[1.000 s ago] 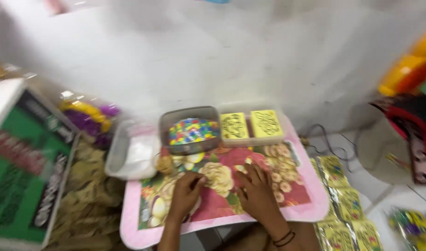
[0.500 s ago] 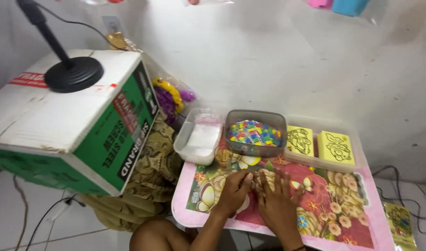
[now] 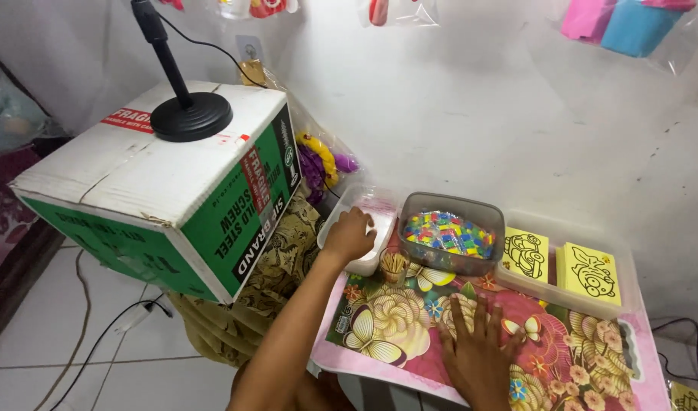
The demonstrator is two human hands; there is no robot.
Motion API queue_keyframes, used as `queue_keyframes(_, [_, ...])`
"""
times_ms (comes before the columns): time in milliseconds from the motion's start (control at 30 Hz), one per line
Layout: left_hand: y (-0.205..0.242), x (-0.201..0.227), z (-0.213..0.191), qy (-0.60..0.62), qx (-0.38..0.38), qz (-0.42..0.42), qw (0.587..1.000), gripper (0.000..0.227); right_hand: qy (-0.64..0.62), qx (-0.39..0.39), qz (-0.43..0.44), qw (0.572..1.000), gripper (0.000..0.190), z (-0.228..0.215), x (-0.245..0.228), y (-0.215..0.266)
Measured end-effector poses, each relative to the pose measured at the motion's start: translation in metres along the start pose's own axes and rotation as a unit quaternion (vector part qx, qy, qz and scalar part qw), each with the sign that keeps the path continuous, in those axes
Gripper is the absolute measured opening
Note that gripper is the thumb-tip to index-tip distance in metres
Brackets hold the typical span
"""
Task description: The person peels segments of a sticker board using a skewer and applies colored grains from a tray onto the adhesive sections.
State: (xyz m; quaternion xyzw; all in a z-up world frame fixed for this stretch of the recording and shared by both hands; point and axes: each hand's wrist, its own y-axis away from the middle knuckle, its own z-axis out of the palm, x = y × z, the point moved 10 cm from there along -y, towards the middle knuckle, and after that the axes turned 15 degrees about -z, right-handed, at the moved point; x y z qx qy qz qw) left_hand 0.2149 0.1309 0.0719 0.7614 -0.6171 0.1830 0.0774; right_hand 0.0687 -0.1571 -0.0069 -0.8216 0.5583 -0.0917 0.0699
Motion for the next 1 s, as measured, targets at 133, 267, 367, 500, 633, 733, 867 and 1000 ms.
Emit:
queue_keyframes(133, [-0.002, -0.014, 0.03, -0.181, -0.173, -0.087, 0.964, 0.056, -0.005, -0.008, -0.003, 1.0, 0.072, 0.002, 0.0, -0.001])
queue_keyframes(267, [-0.011, -0.015, 0.041, -0.19, -0.154, -0.081, 0.966, 0.055, 0.005, 0.013, -0.002, 1.0, 0.072, 0.006, 0.001, 0.0])
queue_keyframes(367, [-0.012, -0.012, 0.042, -0.178, -0.14, -0.074, 0.971, 0.048, -0.005, 0.016, -0.007, 1.0, 0.072, 0.002, 0.001, 0.0])
queue_keyframes(500, [-0.005, -0.001, 0.022, -0.112, -0.117, -0.068, 0.984, 0.042, 0.018, 0.058, -0.01, 0.998, 0.072, -0.005, -0.003, 0.001])
queue_keyframes(633, [-0.004, 0.01, -0.012, -0.051, -0.019, -0.036, 0.998, 0.029, -0.028, 0.0, -0.004, 1.0, 0.072, -0.002, -0.001, -0.001])
queue_keyframes(733, [0.01, 0.037, -0.075, 0.098, 0.089, 0.017, 0.991, 0.019, -0.019, 0.011, -0.001, 1.0, 0.074, 0.004, 0.002, -0.001])
queue_keyframes(867, [0.048, 0.09, -0.153, 0.204, 0.175, 0.125, 0.955, 0.025, -0.07, 0.026, 0.002, 0.997, 0.073, -0.006, 0.005, -0.001])
queue_keyframes(1000, [0.094, 0.131, -0.196, 0.347, 0.129, 0.181, 0.911, 0.028, -0.152, 0.134, 0.001, 0.979, 0.063, -0.028, 0.015, 0.002])
